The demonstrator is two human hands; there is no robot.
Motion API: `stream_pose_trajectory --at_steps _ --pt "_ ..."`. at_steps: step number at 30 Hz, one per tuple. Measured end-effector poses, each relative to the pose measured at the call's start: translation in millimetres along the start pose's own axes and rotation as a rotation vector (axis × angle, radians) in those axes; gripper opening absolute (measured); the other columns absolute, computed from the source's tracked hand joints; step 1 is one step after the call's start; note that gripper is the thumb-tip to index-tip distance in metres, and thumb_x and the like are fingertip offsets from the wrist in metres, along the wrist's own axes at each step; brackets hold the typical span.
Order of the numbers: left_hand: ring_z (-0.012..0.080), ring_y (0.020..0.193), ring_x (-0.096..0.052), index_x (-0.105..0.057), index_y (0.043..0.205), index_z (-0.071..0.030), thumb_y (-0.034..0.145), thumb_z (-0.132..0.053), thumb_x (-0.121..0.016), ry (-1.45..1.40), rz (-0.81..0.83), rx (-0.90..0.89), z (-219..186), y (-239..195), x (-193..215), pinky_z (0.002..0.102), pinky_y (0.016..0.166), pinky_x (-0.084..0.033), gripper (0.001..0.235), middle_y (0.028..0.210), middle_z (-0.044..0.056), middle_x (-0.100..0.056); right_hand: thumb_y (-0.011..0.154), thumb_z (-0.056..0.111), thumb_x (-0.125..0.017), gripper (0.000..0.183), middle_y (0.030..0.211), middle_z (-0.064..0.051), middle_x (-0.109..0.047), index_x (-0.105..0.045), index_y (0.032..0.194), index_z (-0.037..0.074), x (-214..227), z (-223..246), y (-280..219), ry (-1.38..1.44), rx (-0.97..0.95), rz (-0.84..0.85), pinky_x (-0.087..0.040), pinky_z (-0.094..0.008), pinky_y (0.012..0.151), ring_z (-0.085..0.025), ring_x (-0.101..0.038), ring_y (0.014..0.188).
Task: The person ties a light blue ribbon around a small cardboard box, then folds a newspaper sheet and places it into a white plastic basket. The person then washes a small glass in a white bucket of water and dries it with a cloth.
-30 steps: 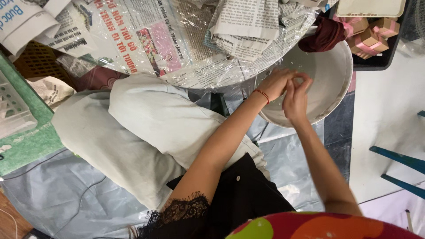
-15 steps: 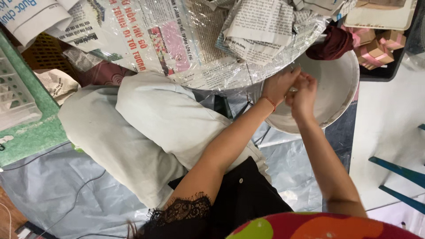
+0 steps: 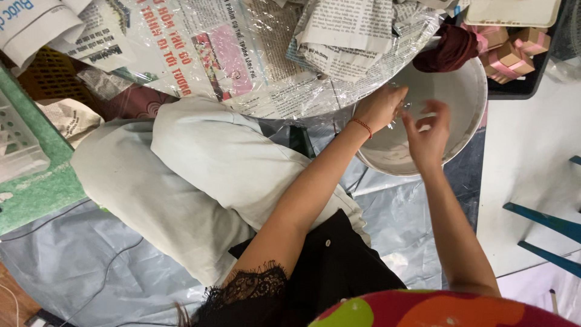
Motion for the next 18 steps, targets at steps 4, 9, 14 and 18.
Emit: stream_pose_trajectory --at_steps 4,9,14,18 --pt "0.0375 0.086 -0.07 -0.068 0.094 -0.009 0.072 -0.005 -0.075 0.168 0.084 -0.108 2.8 -5.3 -17.8 0.048 0.073 -0.056 0.024 0.085 0.016 -0.073 0.095 0.02 -0.071 0.017 0.089 -0.009 -0.071 -0.072 0.1 0.004 -18.9 -3.4 22.1 -0.418 0.201 0.364 -0.055 -0.039 0.071 -0.023 -0.07 0.08" --pt "0.0353 0.088 -0.071 -0.072 0.093 -0.007 0.074 -0.017 -0.081 0.048 0.305 0.017 17.3 0.5 -32.7 0.045 0.078 -0.058 0.023 0.091 0.017 -0.073 0.092 0.032 -0.074 0.025 0.086 -0.004 -0.073 -0.072 0.079 0.012 -26.8 5.4 40.5 -1.058 0.694 0.483 -0.057 -0.039 0.078 -0.022 -0.072 0.083" --pt "0.0376 0.086 -0.071 -0.069 0.099 -0.008 0.079 -0.013 -0.076 0.059 0.147 -0.016 13.7 -2.8 -23.9 0.049 0.075 -0.056 0.022 0.088 0.017 -0.074 0.101 0.027 -0.062 0.025 0.081 -0.01 -0.07 -0.074 0.094 0.007 -25.0 11.3 50.4 -0.493 0.429 0.708 -0.05 -0.035 0.062 -0.024 -0.066 0.07" --pt "0.0371 0.088 -0.072 -0.068 0.099 -0.007 0.079 -0.006 -0.072 0.111 0.121 0.003 13.1 -2.1 -24.2 0.047 0.075 -0.058 0.02 0.09 0.016 -0.075 0.107 0.026 -0.048 0.034 0.07 -0.007 -0.059 -0.065 0.091 0.002 -16.0 -14.7 43.9 -0.121 -0.371 0.905 -0.042 -0.032 0.046 -0.013 -0.052 0.055"
Point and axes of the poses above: each hand's wrist, its own y-axis towards the middle knuckle, its own x-axis out of the back of the hand, z = x × y, the point moved 5 cm from there along y, towards the middle knuckle
